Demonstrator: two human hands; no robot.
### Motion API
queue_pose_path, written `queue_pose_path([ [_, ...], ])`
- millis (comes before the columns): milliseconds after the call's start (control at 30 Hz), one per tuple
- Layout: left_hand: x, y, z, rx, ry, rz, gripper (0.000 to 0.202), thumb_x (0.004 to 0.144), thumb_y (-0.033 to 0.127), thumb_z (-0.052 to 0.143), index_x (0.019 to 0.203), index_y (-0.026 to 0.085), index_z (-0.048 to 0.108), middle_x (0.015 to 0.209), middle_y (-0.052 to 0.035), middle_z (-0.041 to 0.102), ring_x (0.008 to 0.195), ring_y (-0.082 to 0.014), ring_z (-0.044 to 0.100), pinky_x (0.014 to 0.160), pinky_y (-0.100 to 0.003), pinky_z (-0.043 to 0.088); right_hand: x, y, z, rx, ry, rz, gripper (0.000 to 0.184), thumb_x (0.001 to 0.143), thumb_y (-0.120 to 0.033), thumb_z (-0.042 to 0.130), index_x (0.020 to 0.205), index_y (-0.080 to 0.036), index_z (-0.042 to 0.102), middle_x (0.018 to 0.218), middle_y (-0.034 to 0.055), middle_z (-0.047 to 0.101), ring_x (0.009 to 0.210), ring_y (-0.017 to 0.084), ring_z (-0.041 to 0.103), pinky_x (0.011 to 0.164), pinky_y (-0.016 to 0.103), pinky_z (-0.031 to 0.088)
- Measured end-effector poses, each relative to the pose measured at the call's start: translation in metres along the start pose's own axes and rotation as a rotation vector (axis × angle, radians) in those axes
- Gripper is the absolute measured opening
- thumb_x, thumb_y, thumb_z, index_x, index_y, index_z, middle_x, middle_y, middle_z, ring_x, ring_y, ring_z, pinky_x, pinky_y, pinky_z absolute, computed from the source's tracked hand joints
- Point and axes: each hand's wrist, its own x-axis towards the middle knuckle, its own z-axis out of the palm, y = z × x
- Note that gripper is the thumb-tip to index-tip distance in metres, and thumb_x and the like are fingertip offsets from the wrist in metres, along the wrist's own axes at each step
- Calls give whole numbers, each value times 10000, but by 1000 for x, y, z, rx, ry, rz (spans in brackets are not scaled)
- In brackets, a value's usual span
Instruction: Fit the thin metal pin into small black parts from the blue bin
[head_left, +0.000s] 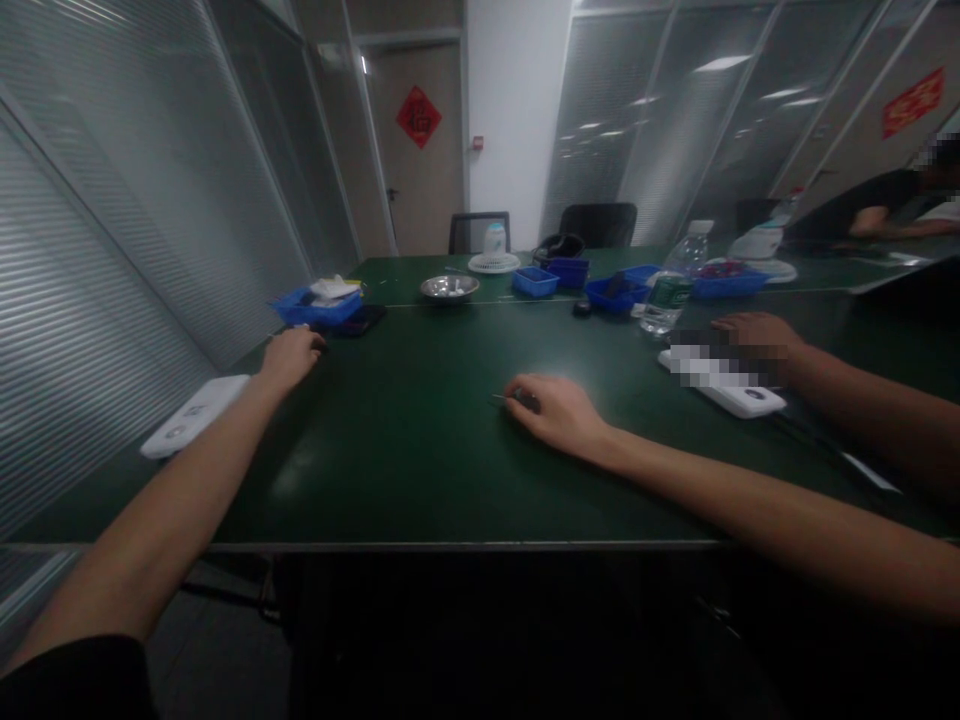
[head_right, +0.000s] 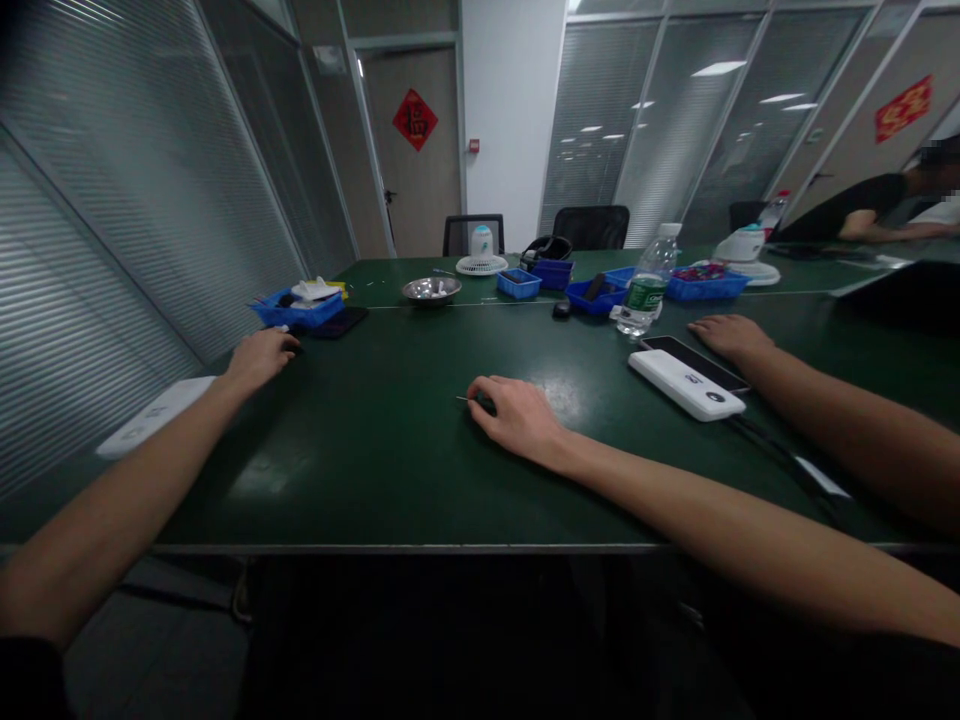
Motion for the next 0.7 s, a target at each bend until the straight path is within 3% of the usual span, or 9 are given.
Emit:
queue_pose_path([
  [267,-7,18,-9,-15,1,-93,364,941,186,549,1239,166,758,1317,-188,644,1159,-380,622,989,-509,519,-1,-1,-1,3,7,-14,217,1006,-347,581,1133,-216,700,1020,55,729,812,180,635,677,296,440],
  [467,-12,7,-12,-84,7,-148,359,949,227,599,1273,129,719,1218,-136,659,1106,-297,588,983,-473,492,-1,-2,-3,20,-1,-19,224,1008,-352,578,1131,-209,699,1026,62,728,824,184,639,684,299,456],
  [700,-12,0,-6,-221,37,-116,332,925,167,590,1211,47,707,1175,-147,633,1130,-289,541,1049,-463,429,0,-2,-2,16,-9,-16,225,1007,-353,581,1133,-210,700,1018,65,728,820,181,639,682,293,453],
])
